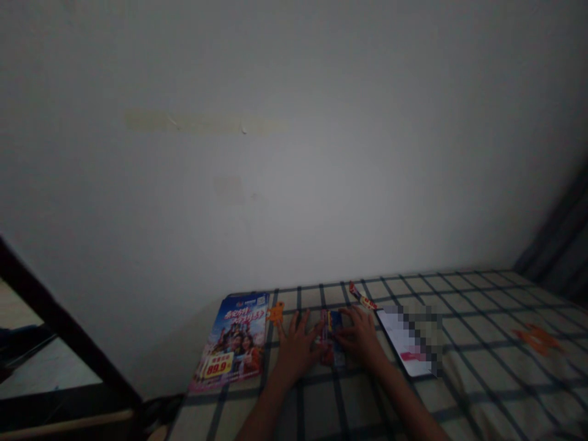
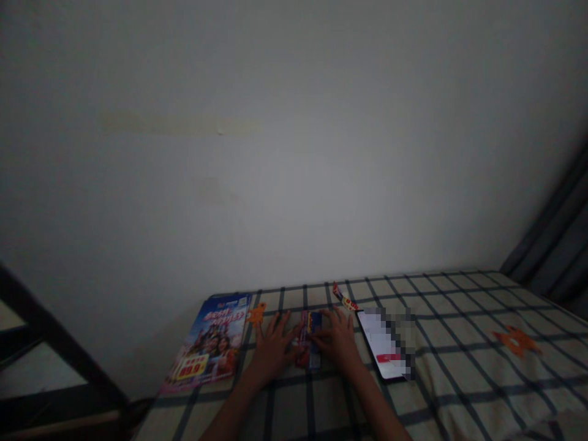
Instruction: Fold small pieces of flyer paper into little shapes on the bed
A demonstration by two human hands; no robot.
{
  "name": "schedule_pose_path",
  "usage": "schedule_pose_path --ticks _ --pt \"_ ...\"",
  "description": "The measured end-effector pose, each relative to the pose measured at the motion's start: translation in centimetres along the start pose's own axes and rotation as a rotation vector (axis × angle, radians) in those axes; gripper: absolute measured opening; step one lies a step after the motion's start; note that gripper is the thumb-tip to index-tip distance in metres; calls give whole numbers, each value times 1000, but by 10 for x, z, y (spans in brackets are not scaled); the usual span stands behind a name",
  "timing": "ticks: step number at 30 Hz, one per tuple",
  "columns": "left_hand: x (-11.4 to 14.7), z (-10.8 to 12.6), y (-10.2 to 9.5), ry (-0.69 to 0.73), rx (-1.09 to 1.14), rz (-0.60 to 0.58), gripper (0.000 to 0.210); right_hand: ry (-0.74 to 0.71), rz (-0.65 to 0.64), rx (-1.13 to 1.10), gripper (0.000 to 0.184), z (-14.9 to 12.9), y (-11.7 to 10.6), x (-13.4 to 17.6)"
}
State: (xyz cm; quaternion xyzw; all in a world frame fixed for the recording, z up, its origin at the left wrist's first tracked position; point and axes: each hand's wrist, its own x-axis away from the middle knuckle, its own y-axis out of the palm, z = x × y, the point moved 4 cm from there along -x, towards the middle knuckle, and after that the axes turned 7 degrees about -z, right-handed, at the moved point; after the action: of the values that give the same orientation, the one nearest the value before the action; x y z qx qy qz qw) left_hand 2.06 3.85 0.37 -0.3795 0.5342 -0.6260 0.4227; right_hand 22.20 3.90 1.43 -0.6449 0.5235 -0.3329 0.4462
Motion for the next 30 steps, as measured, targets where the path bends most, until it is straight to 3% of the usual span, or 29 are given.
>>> schedule_pose_path --ticks 18,30 --pt "-3 -3 5 18 2 -19 60 124 142 49 21 3 -1 -26" --pt "-1 -3 4 16 -6 -15 64 188 326 136 25 0 7 -22"
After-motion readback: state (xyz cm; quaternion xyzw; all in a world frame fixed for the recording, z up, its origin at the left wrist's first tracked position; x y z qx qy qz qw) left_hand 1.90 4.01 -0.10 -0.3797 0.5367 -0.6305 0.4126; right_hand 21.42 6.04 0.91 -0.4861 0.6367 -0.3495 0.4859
